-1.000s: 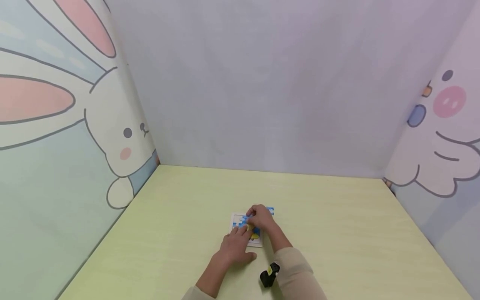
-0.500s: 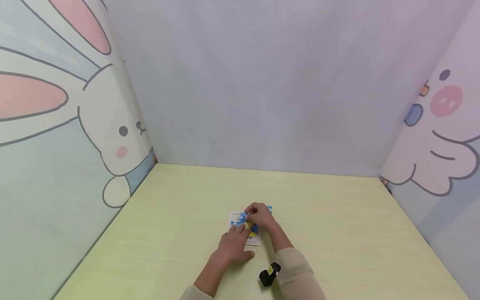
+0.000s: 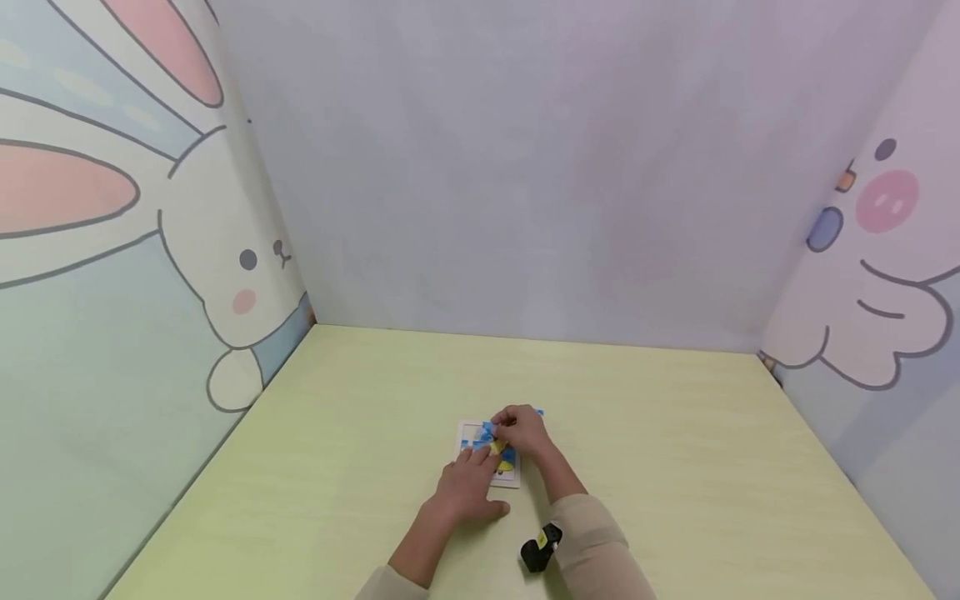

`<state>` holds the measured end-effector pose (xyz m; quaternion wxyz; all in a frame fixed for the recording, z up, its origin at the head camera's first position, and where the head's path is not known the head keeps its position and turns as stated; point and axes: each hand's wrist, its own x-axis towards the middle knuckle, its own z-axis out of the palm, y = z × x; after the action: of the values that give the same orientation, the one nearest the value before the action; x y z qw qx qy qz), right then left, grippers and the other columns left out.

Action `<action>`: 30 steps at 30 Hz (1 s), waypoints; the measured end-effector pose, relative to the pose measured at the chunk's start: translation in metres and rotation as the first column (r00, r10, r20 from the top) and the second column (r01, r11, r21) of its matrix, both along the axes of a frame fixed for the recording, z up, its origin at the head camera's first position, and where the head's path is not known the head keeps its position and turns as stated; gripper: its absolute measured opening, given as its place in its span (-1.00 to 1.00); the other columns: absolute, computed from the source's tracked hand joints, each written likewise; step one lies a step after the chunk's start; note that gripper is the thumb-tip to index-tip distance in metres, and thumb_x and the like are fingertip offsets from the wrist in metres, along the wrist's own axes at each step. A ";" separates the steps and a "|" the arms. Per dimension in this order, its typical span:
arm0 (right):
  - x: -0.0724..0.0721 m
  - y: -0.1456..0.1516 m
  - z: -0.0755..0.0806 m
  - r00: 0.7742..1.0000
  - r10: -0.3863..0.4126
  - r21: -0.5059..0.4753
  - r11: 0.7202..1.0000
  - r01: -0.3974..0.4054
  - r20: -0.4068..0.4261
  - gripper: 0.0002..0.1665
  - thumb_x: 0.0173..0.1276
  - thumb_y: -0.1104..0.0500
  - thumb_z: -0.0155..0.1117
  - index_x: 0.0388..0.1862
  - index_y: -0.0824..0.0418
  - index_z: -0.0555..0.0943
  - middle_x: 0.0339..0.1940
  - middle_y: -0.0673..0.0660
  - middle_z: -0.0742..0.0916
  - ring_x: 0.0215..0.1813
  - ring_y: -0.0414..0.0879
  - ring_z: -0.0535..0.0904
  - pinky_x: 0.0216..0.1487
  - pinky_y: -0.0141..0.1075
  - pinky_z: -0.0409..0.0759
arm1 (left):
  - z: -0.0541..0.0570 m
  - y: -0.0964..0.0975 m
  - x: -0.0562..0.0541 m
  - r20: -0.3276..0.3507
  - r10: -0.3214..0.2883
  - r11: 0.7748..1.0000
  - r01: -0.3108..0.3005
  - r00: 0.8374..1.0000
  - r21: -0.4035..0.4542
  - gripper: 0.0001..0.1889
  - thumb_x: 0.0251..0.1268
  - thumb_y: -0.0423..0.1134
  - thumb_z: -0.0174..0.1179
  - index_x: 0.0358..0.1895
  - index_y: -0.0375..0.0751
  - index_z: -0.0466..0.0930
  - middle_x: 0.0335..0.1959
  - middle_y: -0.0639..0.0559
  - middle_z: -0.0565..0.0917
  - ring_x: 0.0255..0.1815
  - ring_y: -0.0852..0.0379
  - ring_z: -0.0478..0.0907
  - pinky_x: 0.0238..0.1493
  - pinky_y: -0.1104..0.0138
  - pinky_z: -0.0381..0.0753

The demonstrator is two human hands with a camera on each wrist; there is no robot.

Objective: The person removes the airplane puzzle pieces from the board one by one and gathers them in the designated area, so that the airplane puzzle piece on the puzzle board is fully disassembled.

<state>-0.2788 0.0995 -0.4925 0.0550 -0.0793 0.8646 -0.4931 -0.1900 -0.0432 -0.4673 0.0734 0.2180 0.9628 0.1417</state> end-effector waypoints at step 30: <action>0.020 0.016 0.012 0.993 -0.032 -0.266 0.964 0.002 -0.109 -0.94 0.20 0.37 0.28 -0.33 0.35 0.62 -0.43 0.11 0.65 -0.37 -0.10 0.51 -0.37 -0.38 0.46 | -0.004 -0.017 -0.006 -0.016 0.024 0.981 -0.021 1.000 0.194 -0.44 0.13 -0.02 0.27 0.17 -0.25 0.49 0.25 -0.20 0.38 0.26 -0.19 0.28 0.07 -0.11 0.35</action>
<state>-0.2589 0.1158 -0.4802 -0.0092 -0.1061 0.7933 -0.5995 -0.1958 -0.0597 -0.4709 0.0416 0.2144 0.9475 0.2335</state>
